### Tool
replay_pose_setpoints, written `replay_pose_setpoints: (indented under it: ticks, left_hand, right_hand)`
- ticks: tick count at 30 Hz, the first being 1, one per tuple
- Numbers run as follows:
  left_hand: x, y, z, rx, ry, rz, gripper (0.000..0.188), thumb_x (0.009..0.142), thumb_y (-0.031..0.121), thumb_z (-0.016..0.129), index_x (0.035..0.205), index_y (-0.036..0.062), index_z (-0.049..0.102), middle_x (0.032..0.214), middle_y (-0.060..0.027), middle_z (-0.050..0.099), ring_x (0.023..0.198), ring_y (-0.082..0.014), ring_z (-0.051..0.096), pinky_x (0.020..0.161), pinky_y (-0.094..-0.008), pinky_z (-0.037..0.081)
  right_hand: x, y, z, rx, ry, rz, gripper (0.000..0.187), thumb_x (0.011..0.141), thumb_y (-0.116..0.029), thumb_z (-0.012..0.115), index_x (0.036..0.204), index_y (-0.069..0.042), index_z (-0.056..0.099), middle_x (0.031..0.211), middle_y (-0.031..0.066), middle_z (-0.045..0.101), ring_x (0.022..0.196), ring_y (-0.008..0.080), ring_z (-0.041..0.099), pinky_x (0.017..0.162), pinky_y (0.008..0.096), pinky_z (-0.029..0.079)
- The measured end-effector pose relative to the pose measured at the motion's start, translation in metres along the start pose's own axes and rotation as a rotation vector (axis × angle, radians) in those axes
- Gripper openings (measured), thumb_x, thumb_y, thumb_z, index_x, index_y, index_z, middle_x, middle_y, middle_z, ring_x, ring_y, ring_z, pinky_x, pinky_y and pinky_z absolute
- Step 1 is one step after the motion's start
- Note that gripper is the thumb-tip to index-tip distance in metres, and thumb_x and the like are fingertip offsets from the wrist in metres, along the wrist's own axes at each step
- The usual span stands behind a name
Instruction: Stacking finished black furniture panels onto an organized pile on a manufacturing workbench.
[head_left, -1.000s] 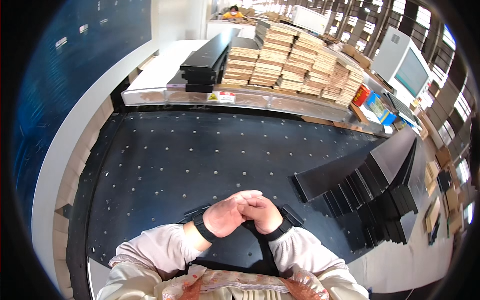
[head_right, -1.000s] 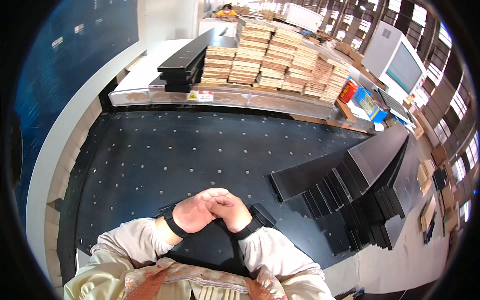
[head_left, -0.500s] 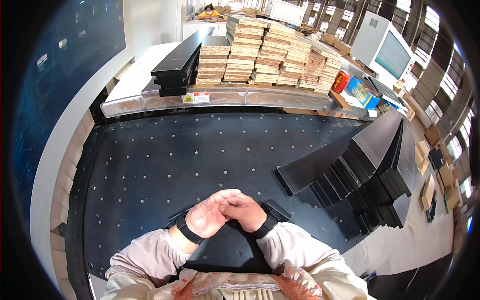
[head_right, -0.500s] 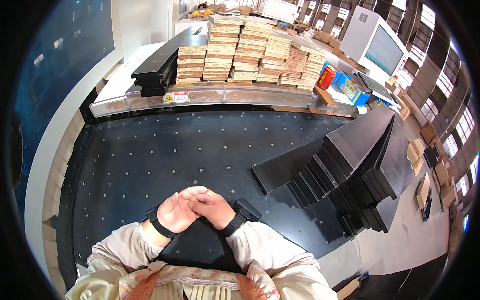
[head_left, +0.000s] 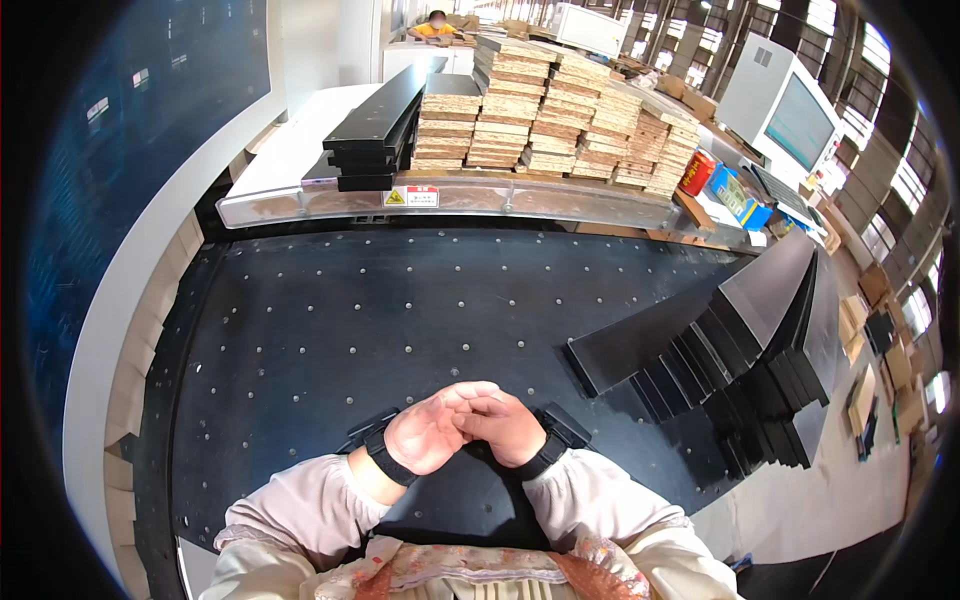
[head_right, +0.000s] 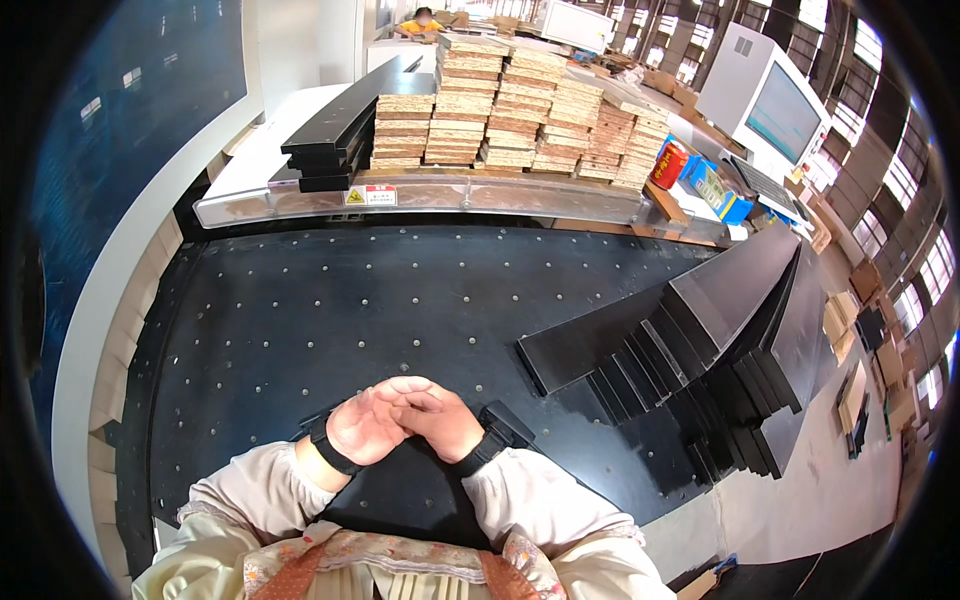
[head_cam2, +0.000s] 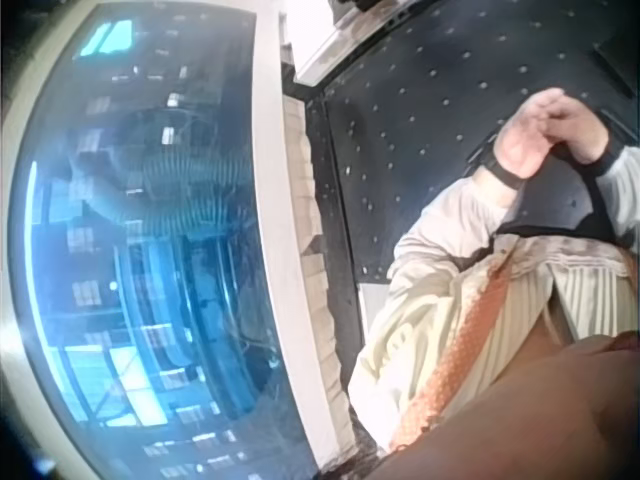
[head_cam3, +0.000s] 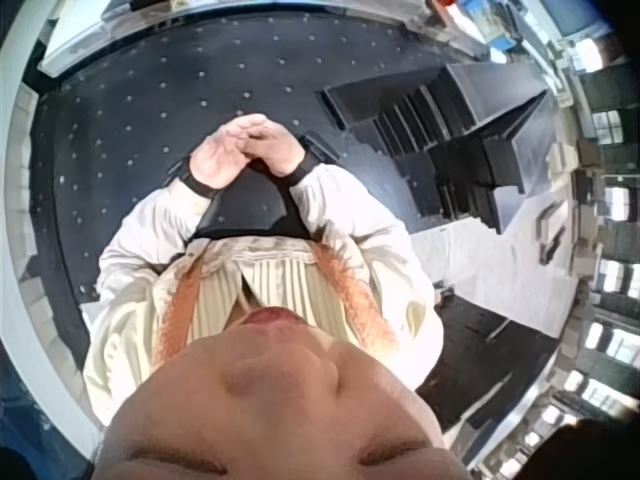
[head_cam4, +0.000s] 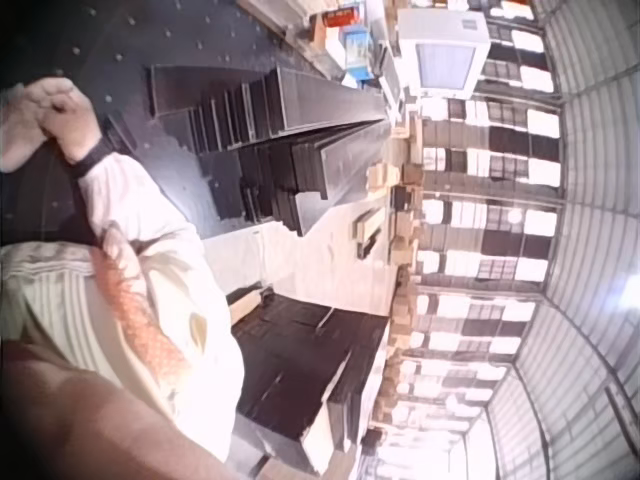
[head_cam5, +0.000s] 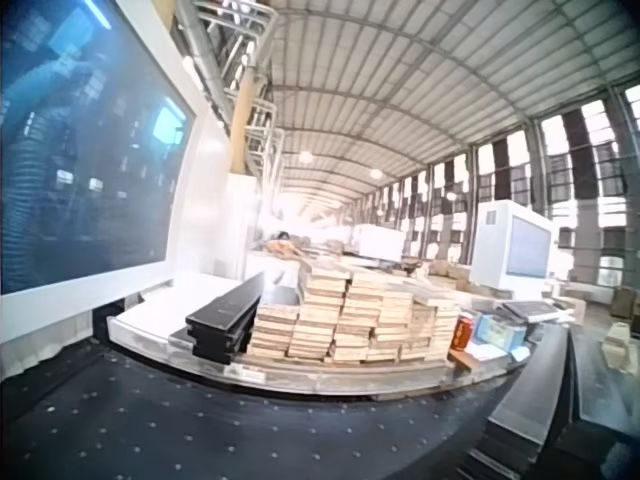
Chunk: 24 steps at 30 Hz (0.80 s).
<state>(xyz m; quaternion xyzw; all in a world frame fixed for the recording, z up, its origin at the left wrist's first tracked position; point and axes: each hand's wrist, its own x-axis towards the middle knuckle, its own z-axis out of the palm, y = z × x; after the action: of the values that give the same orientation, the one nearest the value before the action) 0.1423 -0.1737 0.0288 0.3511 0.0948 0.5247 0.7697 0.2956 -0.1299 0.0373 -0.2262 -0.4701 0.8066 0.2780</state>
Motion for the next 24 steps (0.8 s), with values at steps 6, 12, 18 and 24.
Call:
replay_pose_setpoints:
  ticks: [6,12,18,24]
  left_hand:
    - [0.0,0.003,0.002,0.005,0.013,-0.013,0.07,0.086,0.049,0.059,0.132,-0.0013,0.044,0.126,-0.0179,0.053,0.118,-0.0261,0.05,0.102,-0.0387,0.037]
    - [0.0,0.001,-0.001,0.017,0.024,-0.039,0.07,0.086,0.049,0.059,0.133,-0.0007,0.043,0.126,-0.0168,0.054,0.119,-0.0256,0.05,0.101,-0.0392,0.037]
    - [-0.002,0.0,-0.006,0.012,0.021,-0.044,0.067,0.088,0.048,0.056,0.133,0.0001,0.043,0.127,-0.0154,0.054,0.118,-0.0249,0.05,0.101,-0.0394,0.037]
    - [0.004,-0.003,-0.007,-0.016,0.022,-0.045,0.064,0.09,0.043,0.057,0.133,-0.0008,0.043,0.124,-0.0129,0.056,0.114,-0.0211,0.054,0.098,-0.0347,0.04]
  right_hand:
    - [0.001,0.004,0.0,0.008,-0.003,-0.022,0.016,0.092,-0.01,0.059,0.1,0.001,0.065,0.094,0.0029,0.065,0.083,0.0103,0.058,0.074,0.0249,0.045]
    - [0.001,0.008,-0.008,0.008,-0.036,0.03,0.026,0.093,-0.004,0.055,0.119,-0.003,0.054,0.099,0.0013,0.063,0.089,0.0081,0.058,0.077,0.0221,0.045]
    - [0.003,0.004,-0.006,0.014,-0.065,0.04,0.026,0.093,-0.003,0.055,0.119,-0.002,0.054,0.1,0.0021,0.063,0.088,0.0088,0.058,0.077,0.0226,0.045]
    - [0.0,-0.012,0.006,-0.068,-0.047,0.055,0.019,0.094,-0.009,0.051,0.104,0.003,0.062,0.098,0.0075,0.063,0.09,0.0146,0.06,0.079,0.0274,0.047]
